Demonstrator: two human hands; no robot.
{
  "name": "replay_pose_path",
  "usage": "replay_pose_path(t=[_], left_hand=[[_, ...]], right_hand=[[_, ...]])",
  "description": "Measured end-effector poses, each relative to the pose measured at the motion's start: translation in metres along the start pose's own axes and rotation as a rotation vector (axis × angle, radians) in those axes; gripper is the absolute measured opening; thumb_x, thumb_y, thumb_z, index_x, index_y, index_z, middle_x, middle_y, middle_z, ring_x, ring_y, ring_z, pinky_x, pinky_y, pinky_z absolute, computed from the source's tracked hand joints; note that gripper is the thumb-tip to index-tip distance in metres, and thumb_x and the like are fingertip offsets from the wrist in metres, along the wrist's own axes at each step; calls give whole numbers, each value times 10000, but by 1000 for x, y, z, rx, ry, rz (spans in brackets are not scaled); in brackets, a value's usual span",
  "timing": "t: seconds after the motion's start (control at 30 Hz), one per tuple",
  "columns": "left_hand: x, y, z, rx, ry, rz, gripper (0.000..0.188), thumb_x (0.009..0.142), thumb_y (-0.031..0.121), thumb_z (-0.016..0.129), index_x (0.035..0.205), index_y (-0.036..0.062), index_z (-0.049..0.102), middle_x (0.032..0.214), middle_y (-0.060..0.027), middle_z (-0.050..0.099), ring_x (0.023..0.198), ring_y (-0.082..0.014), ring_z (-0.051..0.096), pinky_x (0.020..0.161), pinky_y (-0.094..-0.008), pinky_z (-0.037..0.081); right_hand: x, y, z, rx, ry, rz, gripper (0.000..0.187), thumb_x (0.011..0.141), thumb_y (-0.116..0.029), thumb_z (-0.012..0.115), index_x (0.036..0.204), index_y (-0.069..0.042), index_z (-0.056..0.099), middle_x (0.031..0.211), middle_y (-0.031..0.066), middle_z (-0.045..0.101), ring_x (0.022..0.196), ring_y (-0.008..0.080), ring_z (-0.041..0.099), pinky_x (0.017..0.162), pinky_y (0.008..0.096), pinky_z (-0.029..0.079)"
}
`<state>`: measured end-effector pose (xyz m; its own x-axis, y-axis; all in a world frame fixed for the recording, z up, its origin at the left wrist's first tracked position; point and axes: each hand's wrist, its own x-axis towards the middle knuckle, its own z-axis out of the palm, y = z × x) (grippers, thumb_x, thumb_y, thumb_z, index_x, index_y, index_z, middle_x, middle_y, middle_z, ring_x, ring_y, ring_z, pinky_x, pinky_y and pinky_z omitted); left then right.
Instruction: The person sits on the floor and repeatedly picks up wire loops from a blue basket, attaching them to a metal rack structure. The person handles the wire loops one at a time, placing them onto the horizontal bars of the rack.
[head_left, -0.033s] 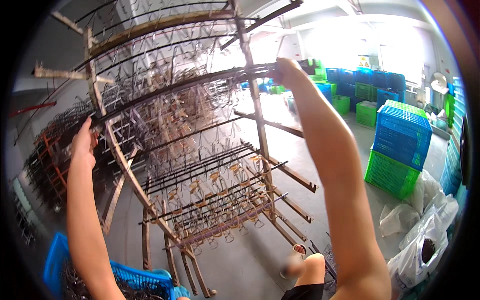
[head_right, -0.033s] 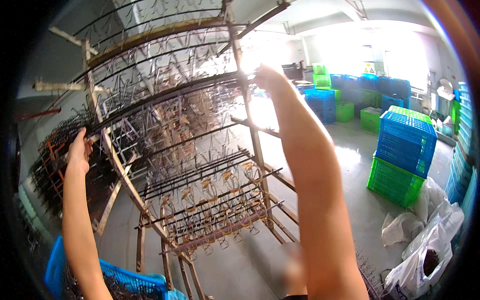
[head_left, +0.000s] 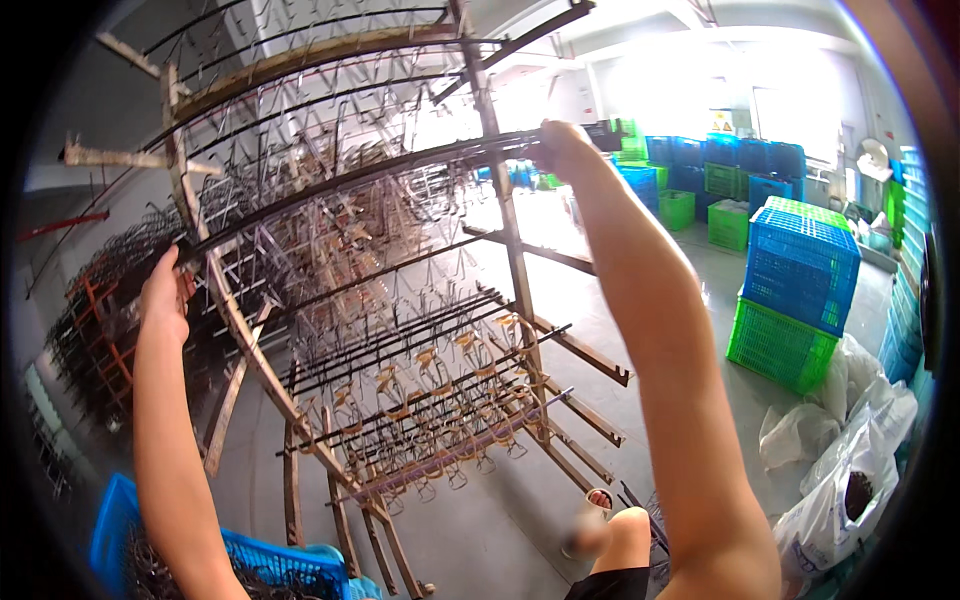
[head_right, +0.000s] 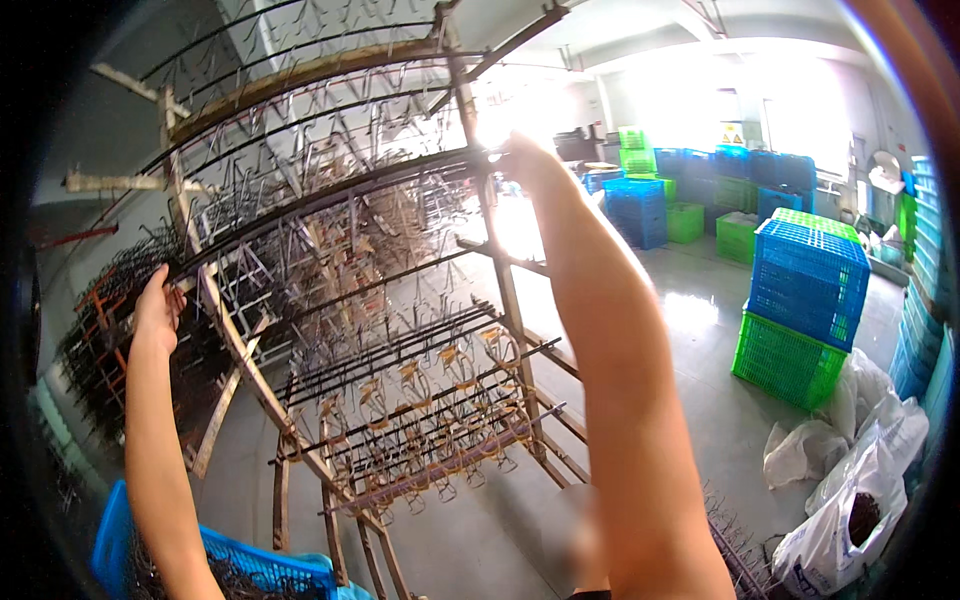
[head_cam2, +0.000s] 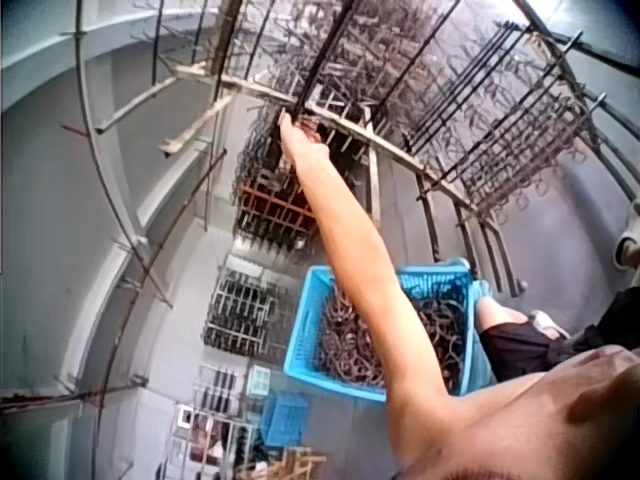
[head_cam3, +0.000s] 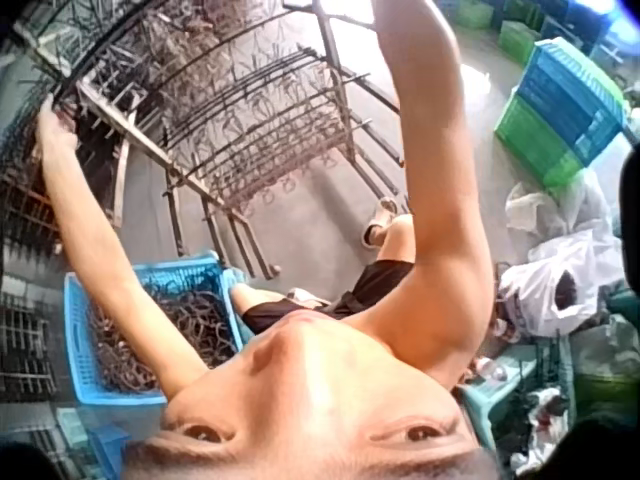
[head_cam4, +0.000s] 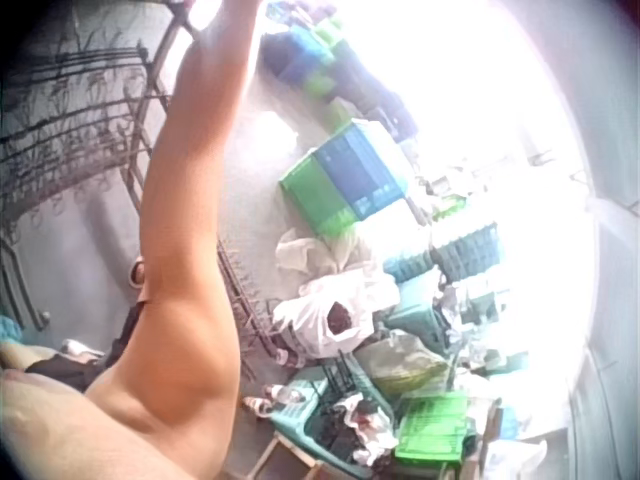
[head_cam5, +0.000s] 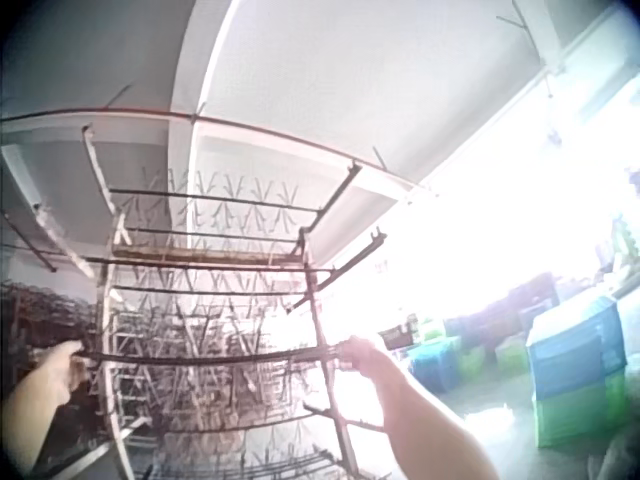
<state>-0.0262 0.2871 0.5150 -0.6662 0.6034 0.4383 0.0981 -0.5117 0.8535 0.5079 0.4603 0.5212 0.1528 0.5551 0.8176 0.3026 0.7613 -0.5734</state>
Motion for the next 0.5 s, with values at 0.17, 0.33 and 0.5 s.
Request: replay_pose_path(t=[0.17, 0.33, 0.5], left_hand=[[-6, 11, -4, 6, -193, -205, 286, 810, 406, 629, 764, 131, 569, 665, 30, 614, 567, -81, 560, 509, -224, 388], [6, 9, -8, -97, -171, -231, 267, 825, 376, 612, 862, 114, 571, 726, 31, 629, 625, -62, 568, 505, -204, 387], [16, -26, 16, -371, -369, -152, 181, 843, 294, 589, 935, 139, 580, 831, 6, 638, 722, -108, 615, 567, -208, 455]], right_hand=[[5, -18, -5, -563, -219, 117, 140, 887, -182, 497, 870, -67, 575, 748, 62, 606, 595, 178, 583, 416, 306, 372], [5, 4, -15, -1536, -376, -758, 89, 870, -144, 530, 912, -79, 574, 800, 62, 607, 775, 180, 613, 567, 288, 472], [55, 56, -33, 416, -117, -114, 106, 883, -173, 519, 936, -95, 568, 849, 54, 621, 807, 168, 595, 630, 303, 490]])
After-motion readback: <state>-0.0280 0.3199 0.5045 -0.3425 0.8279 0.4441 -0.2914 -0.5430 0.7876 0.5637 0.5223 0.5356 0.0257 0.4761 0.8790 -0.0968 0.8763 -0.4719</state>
